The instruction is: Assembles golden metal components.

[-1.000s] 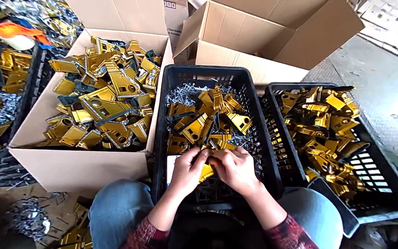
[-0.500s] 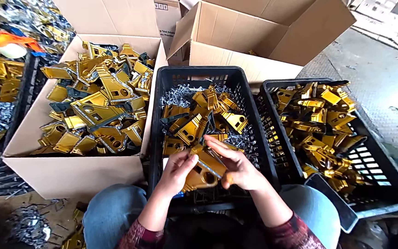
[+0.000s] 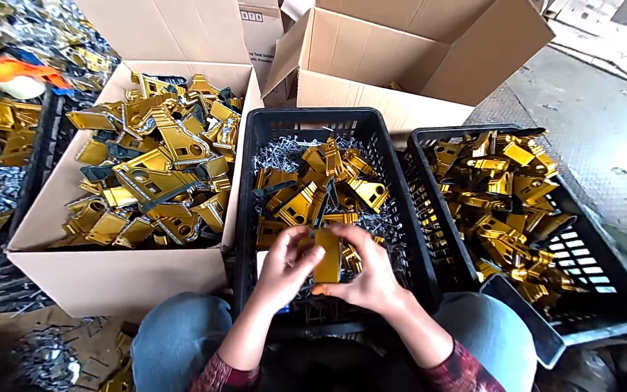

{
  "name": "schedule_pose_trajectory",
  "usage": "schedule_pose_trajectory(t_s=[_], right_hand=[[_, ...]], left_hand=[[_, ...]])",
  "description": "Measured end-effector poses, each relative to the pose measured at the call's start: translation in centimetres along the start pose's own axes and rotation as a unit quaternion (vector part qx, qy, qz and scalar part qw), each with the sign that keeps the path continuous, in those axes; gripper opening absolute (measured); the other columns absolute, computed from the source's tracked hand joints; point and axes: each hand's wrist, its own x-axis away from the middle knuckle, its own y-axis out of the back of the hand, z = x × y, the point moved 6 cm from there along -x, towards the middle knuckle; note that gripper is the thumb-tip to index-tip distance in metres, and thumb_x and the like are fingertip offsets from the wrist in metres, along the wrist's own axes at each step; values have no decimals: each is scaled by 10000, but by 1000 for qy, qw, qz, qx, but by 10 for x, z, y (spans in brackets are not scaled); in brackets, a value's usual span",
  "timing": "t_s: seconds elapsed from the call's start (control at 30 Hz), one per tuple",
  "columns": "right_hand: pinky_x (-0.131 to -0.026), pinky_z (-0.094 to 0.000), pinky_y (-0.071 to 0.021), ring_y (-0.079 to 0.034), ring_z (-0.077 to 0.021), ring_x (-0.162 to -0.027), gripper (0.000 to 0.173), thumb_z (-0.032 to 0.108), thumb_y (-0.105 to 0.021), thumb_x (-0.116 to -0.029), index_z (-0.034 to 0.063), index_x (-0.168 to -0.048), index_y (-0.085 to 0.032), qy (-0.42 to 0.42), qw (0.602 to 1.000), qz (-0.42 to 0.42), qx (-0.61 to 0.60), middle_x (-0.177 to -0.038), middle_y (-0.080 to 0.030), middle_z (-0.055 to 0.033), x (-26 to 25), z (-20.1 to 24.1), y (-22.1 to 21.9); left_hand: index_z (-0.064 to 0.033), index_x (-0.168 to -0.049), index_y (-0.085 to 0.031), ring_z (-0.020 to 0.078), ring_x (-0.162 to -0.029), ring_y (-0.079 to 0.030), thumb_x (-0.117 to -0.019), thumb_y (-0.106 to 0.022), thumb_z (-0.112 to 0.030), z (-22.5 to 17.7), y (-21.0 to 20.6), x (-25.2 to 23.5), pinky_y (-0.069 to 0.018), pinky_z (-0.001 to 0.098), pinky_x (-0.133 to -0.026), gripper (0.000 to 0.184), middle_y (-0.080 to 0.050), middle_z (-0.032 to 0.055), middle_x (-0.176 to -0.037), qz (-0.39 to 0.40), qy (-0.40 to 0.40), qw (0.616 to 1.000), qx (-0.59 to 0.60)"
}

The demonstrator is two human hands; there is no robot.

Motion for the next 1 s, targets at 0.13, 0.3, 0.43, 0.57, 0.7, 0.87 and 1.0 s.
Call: schedule_pose_trajectory(t_s=[0.13,0.3,0.43,0.57,0.7,0.87,1.0], right_hand=[[-1045,-507,-516,-622,-309,-1247,675,264,-871,-742,96,-1328,-583,57,991,58,103,-1315,-657,-155,4,7,-22],[-1030,-412,-507,-632,-169,-1163,595,482,-703,-934,71,-1361,-644,-96,990,98,-44,-1241,-712,-60,0,-12,-8],[-899,-271,-560,-676,-60,-980,180,188,-709,-942,69,-1050,-789,-173,976,76,-109,-1001,-748,-17,6,-24,-2],[-816,-253,-593,-705,-36,-877,115,135,-733,-916,74,-990,-797,-230,961,39,-149,-937,-765,1,8,-24,-4],[-818,-338,-602,-707,-143,-857,187,15,-539,-1010,13,-1004,-726,-376,821,-96,-420,-928,-734,-87,12,-19,-14],[-812,-315,-631,-733,-145,-842,189,39,-548,-1032,-42,-1142,-679,-425,872,38,-240,-971,-739,-99,19,-48,-34],[-1036,-575,-488,-669,-350,-1162,288,220,-587,-1018,72,-1203,-750,-370,838,386,106,-1185,-725,-185,34,-69,-86]], left_hand=[[11,-1412,-477,129,-1011,-699,-808,-787,-172,12,-14,5,-601,314,-876,703,-706,76,-1150,30,-19,999,-33],[6,-1387,-519,144,-997,-708,-813,-752,-100,10,-10,3,-608,322,-872,628,-718,71,-1115,89,-1,996,10],[21,-1300,-593,113,-917,-708,-872,-689,-100,13,-17,3,-607,293,-809,455,-725,60,-1063,109,-28,994,2],[17,-1297,-604,117,-900,-708,-889,-678,-104,12,-17,2,-608,296,-807,432,-726,54,-1049,136,15,990,42],[-66,-1514,-368,92,-1166,-631,-872,-786,-404,-2,-10,8,-540,298,-1008,838,-638,-4,-1309,254,-1,950,182],[-64,-1383,-422,218,-1132,-666,-777,-822,-152,-3,5,-3,-583,386,-946,731,-648,108,-1273,18,-3,987,162],[-112,-1419,-380,170,-938,-663,-899,-683,-297,4,26,-7,-585,355,-828,629,-625,69,-1155,-145,32,973,180]])
